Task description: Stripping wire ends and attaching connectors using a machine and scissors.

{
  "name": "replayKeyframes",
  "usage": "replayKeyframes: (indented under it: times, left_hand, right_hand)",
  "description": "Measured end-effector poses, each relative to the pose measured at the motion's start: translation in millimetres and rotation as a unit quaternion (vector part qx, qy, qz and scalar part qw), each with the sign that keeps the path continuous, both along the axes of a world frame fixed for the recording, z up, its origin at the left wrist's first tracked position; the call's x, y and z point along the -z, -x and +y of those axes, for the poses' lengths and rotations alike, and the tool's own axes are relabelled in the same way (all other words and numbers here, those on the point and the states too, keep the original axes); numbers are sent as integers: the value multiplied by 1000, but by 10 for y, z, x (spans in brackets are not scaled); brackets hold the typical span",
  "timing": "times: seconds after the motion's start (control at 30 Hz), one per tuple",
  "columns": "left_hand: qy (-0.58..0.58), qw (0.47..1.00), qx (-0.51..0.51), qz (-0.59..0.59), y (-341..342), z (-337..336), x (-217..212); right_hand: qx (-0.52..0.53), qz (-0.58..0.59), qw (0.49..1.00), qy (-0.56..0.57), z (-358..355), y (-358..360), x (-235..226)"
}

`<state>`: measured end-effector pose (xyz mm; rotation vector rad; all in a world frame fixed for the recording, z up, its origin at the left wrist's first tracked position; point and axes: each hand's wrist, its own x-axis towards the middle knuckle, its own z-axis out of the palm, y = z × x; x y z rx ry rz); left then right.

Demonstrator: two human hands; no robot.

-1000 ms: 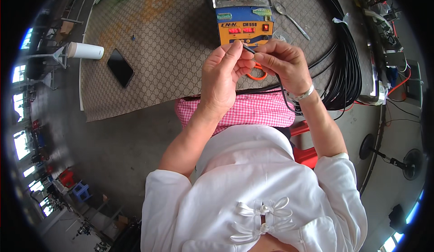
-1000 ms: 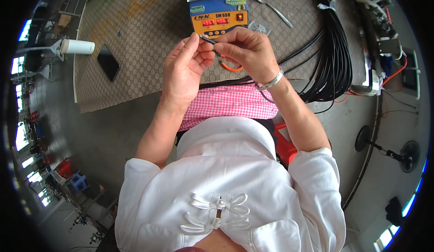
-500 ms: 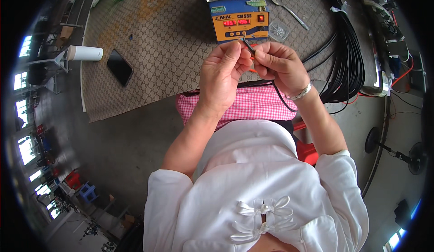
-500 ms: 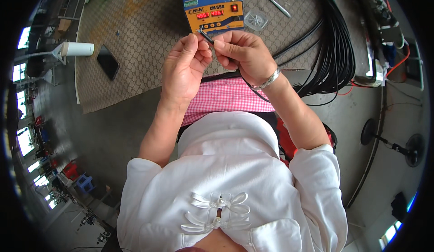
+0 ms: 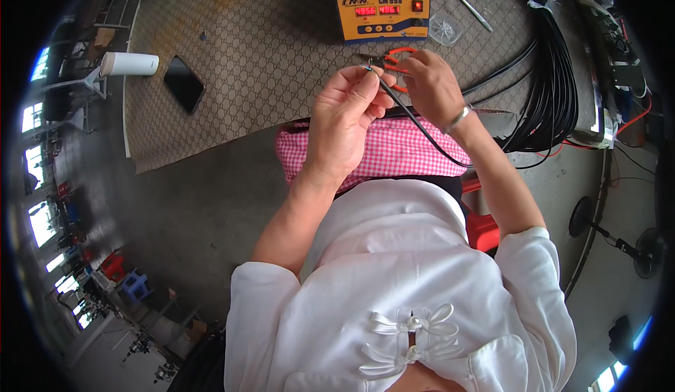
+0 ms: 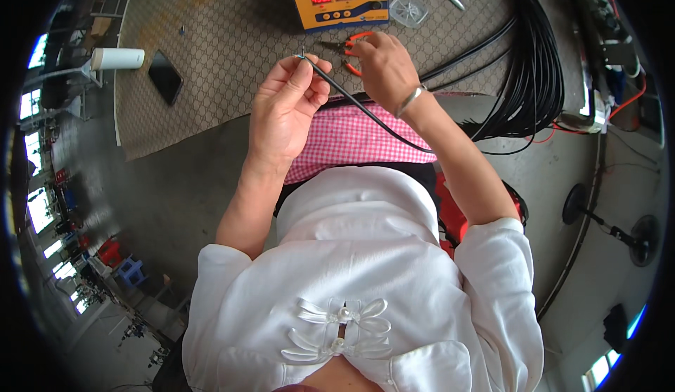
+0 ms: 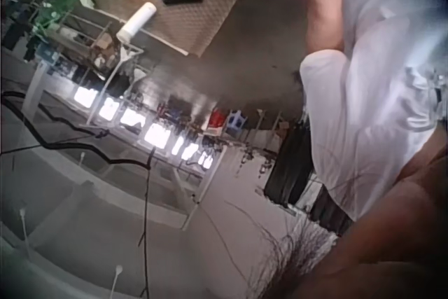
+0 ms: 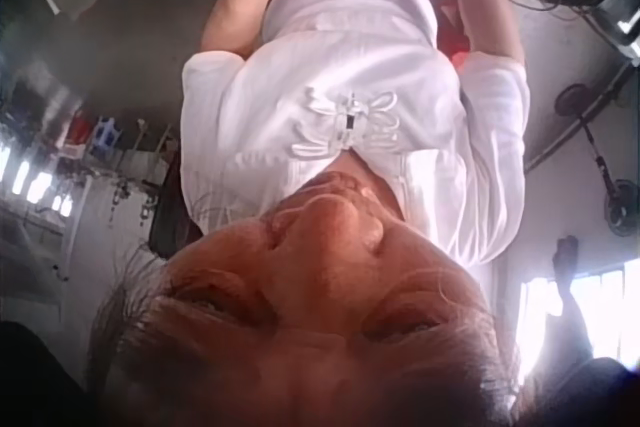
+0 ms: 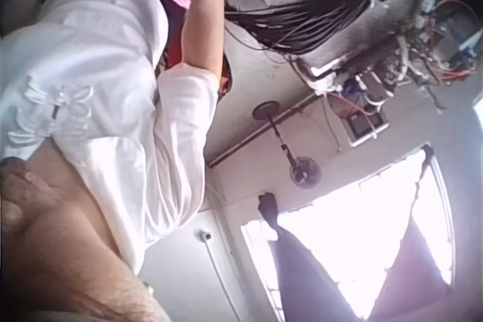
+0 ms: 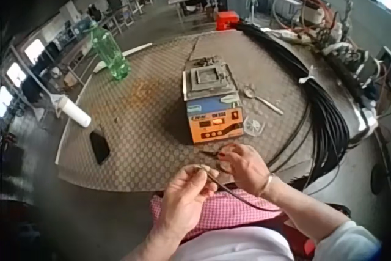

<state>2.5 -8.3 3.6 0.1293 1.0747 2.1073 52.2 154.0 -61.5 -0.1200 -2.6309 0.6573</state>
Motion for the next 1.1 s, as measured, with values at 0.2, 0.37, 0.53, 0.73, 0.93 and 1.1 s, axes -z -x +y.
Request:
replayKeyframes:
  times: [0.2,0.37,0.53,0.73,0.93,1.1]
  left_hand:
    - [-47,996,-2,-79,-16,-119,65]
    - [-43,990,-4,-137,-1,-220,75]
    - [-20,988,-12,-154,6,-251,60]
    - [-28,989,0,-148,-21,-252,88]
    - [-34,991,29,-127,-27,-238,31]
    - [-41,990,36,-131,-34,-236,45]
  right_hand:
    - [-15,-100,991,-83,45,141,277]
    - [-1,-112,986,126,32,127,108]
    - [-49,-164,825,538,-11,-109,-357]
    - [-221,-199,748,593,-83,-262,-620]
    - [-210,-239,767,557,-73,-257,-643]
    - [-203,-240,768,558,-94,-271,-646]
